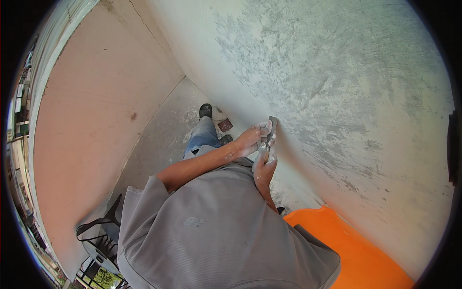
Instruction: The recorder is patching a wall using a putty knife.
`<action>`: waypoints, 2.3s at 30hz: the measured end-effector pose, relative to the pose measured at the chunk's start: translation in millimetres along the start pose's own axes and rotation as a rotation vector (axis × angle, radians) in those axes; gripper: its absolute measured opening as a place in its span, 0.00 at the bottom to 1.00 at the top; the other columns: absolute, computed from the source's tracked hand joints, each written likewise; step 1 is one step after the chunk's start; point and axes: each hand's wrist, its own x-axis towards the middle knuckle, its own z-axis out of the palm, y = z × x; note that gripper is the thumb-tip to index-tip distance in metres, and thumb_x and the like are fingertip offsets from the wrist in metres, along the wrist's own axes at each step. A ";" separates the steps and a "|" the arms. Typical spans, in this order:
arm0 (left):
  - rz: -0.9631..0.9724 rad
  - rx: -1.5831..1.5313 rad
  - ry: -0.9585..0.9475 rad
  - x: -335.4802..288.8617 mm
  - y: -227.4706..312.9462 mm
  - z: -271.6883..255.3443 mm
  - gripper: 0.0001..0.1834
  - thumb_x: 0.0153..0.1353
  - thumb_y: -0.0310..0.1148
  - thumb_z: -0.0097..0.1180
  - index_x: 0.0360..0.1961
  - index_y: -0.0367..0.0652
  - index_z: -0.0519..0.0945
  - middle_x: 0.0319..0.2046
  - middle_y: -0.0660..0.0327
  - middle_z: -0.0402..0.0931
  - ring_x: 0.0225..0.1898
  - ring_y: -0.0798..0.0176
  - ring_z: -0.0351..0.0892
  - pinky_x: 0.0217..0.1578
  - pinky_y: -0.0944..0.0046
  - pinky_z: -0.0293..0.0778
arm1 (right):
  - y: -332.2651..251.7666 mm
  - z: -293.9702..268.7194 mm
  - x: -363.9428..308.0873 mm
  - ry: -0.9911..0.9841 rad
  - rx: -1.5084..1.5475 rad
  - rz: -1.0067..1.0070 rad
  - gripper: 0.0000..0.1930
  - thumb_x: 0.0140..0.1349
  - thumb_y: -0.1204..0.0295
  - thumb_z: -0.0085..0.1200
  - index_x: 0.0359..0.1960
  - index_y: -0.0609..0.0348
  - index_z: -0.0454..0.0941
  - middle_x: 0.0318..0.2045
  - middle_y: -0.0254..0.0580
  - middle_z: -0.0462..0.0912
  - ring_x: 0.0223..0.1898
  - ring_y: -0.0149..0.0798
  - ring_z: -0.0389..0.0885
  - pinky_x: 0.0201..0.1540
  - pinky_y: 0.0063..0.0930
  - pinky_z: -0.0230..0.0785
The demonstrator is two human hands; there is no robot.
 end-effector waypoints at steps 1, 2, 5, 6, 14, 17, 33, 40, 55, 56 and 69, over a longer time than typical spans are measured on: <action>0.004 -0.014 -0.061 1.3 0.9 -2.2 0.06 0.73 0.33 0.49 0.36 0.46 0.74 0.29 0.65 0.74 0.33 0.65 0.76 0.38 0.63 0.75 | -6.9 -0.5 0.7 -0.019 -0.034 0.010 0.14 0.70 0.73 0.47 0.49 0.76 0.73 0.39 0.61 0.80 0.38 0.50 0.77 0.47 0.37 0.69; 0.008 -0.014 -0.062 2.7 0.6 -3.6 0.06 0.73 0.33 0.49 0.36 0.46 0.74 0.29 0.65 0.74 0.33 0.65 0.76 0.38 0.63 0.75 | -10.4 -0.9 1.7 -0.039 -0.067 0.020 0.14 0.69 0.74 0.46 0.49 0.75 0.72 0.39 0.61 0.79 0.39 0.51 0.77 0.47 0.36 0.68; -0.003 -0.004 -0.025 2.9 2.6 -2.2 0.06 0.73 0.30 0.47 0.35 0.45 0.73 0.28 0.63 0.74 0.33 0.63 0.77 0.37 0.63 0.75 | 3.4 4.5 2.3 -0.014 -0.014 0.044 0.14 0.69 0.75 0.46 0.50 0.75 0.71 0.39 0.61 0.79 0.39 0.51 0.77 0.47 0.37 0.69; -0.004 0.009 0.010 1.5 4.1 -0.3 0.06 0.72 0.28 0.46 0.35 0.45 0.73 0.28 0.62 0.74 0.32 0.62 0.77 0.37 0.63 0.75 | 4.5 4.1 3.8 -0.019 -0.011 0.041 0.14 0.69 0.75 0.46 0.50 0.75 0.71 0.39 0.61 0.79 0.39 0.51 0.77 0.47 0.37 0.69; 0.000 0.050 0.042 -0.7 16.2 3.1 0.06 0.67 0.21 0.44 0.37 0.44 0.72 0.30 0.59 0.75 0.33 0.59 0.79 0.37 0.61 0.77 | -6.3 11.0 7.4 -0.070 0.061 0.150 0.18 0.70 0.73 0.46 0.56 0.78 0.70 0.45 0.63 0.81 0.46 0.52 0.80 0.53 0.35 0.68; -0.036 0.097 0.060 1.6 14.1 -2.8 0.06 0.67 0.21 0.44 0.38 0.44 0.72 0.30 0.60 0.76 0.35 0.59 0.80 0.38 0.61 0.77 | 17.3 22.2 3.2 0.047 0.117 0.057 0.19 0.70 0.68 0.48 0.54 0.74 0.73 0.37 0.57 0.81 0.38 0.44 0.77 0.46 0.36 0.69; -0.043 0.147 0.010 -5.4 5.6 -9.1 0.08 0.71 0.30 0.45 0.45 0.41 0.74 0.39 0.59 0.76 0.43 0.57 0.81 0.48 0.59 0.77 | -9.9 12.0 -2.2 -0.032 0.094 0.275 0.14 0.71 0.69 0.48 0.48 0.71 0.75 0.33 0.55 0.81 0.34 0.43 0.76 0.42 0.37 0.69; -0.086 0.193 0.114 -6.4 9.9 -5.7 0.10 0.73 0.37 0.48 0.44 0.42 0.75 0.37 0.59 0.76 0.41 0.60 0.79 0.47 0.60 0.76 | -15.6 20.5 -5.5 0.015 0.105 0.204 0.15 0.71 0.68 0.49 0.48 0.71 0.75 0.33 0.52 0.82 0.31 0.41 0.74 0.40 0.36 0.69; -0.039 0.053 0.097 3.8 10.7 -4.9 0.05 0.72 0.30 0.45 0.42 0.42 0.73 0.38 0.58 0.76 0.45 0.56 0.82 0.48 0.59 0.78 | 3.0 18.1 6.1 0.037 0.117 0.218 0.15 0.71 0.68 0.48 0.44 0.71 0.76 0.27 0.38 0.76 0.27 0.30 0.66 0.31 0.32 0.64; -0.038 0.052 0.098 4.8 10.3 -4.9 0.05 0.72 0.30 0.45 0.42 0.42 0.73 0.38 0.58 0.76 0.45 0.56 0.82 0.48 0.59 0.78 | 1.2 18.6 7.0 0.061 0.089 0.202 0.15 0.71 0.68 0.48 0.44 0.72 0.76 0.26 0.38 0.76 0.28 0.31 0.66 0.31 0.32 0.64; 0.126 0.052 0.090 4.6 42.0 -17.2 0.06 0.72 0.29 0.44 0.44 0.44 0.73 0.37 0.59 0.76 0.38 0.61 0.78 0.43 0.59 0.77 | 1.7 36.1 37.1 -0.115 -0.010 0.230 0.19 0.68 0.62 0.54 0.44 0.73 0.76 0.31 0.52 0.80 0.32 0.43 0.77 0.39 0.40 0.69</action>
